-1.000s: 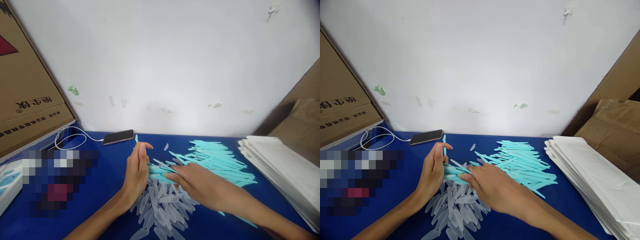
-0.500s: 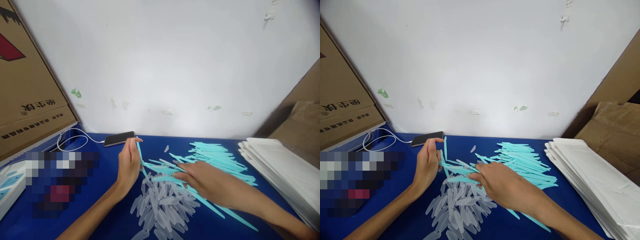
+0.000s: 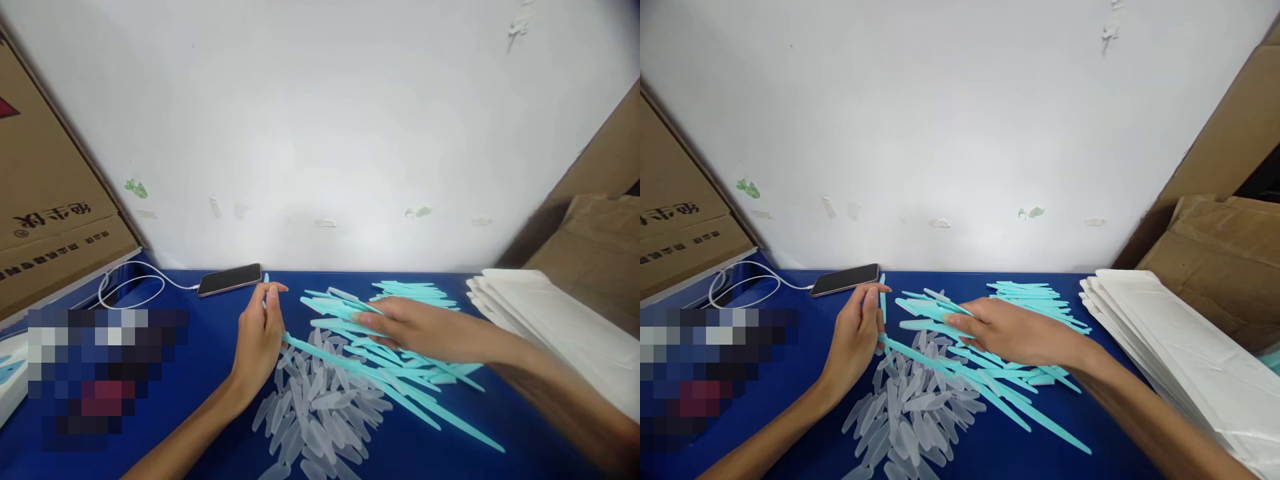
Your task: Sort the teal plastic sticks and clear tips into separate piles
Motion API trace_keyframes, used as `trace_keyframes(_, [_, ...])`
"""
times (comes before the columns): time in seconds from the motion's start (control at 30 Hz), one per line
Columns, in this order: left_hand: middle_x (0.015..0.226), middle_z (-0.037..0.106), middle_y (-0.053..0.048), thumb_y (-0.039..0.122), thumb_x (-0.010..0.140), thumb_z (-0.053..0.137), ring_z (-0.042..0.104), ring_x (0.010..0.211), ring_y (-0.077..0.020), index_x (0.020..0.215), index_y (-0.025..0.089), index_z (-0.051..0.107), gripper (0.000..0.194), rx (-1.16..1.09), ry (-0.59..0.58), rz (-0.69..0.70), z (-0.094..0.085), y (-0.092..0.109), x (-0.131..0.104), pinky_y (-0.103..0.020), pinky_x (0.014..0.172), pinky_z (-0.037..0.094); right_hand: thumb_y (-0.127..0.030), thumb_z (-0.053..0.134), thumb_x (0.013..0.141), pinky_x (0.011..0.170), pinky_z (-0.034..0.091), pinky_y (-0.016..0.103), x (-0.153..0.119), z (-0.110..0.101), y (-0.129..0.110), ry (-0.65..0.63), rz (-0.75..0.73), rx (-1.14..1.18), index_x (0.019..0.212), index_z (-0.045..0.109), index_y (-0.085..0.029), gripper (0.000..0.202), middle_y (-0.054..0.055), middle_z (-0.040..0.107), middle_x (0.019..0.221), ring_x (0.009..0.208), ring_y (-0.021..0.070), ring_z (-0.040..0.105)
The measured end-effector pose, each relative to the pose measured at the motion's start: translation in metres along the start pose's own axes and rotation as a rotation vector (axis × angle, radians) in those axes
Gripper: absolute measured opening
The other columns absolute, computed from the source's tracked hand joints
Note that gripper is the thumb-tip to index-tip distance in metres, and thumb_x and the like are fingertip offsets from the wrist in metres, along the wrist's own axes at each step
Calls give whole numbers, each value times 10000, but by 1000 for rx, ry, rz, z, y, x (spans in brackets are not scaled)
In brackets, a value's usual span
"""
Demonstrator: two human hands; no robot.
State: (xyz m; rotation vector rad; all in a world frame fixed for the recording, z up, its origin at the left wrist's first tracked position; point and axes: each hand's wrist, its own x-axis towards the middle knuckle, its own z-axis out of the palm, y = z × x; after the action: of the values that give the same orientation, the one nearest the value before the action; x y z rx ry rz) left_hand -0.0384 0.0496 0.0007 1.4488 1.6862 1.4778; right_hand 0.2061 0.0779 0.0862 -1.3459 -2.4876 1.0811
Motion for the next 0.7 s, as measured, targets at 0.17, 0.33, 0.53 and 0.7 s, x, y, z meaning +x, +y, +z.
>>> trace_keyframes(0.17, [487, 390, 100, 518, 989, 381, 392, 355, -101, 1065, 225, 573, 359, -87, 68, -58, -1, 0, 5, -167, 334, 350, -617, 388, 987, 505, 245, 276, 11, 20, -2, -211, -138, 223, 730, 379, -216, 476, -59, 269, 654, 546, 104, 235])
trace_keyframes(0.33, [494, 394, 93, 536, 970, 423, 395, 381, -100, 1027, 222, 577, 355, -112, 39, -81, -1, 3, 2, -165, 348, 334, -630, 337, 1000, 440, 232, 256, 16, 28, -4, -347, -229, 371, 995, 678, -237, 521, -76, 219, 573, 459, 92, 222])
trace_keyframes(0.53, [502, 413, 90, 529, 964, 442, 402, 390, -102, 1037, 223, 565, 338, -118, 34, -80, -2, 3, 2, -167, 361, 341, -621, 343, 1001, 455, 305, 229, 16, 31, -6, -356, -271, 472, 1007, 715, -199, 562, -86, 262, 535, 440, 79, 272])
trace_keyframes(0.7, [522, 436, 89, 526, 961, 461, 428, 388, -109, 1050, 238, 552, 315, -110, 40, -81, -1, 1, 2, -185, 375, 377, -596, 349, 1010, 449, 297, 215, 13, 25, -9, -334, -252, 454, 1013, 690, -188, 532, -87, 304, 548, 449, 71, 289])
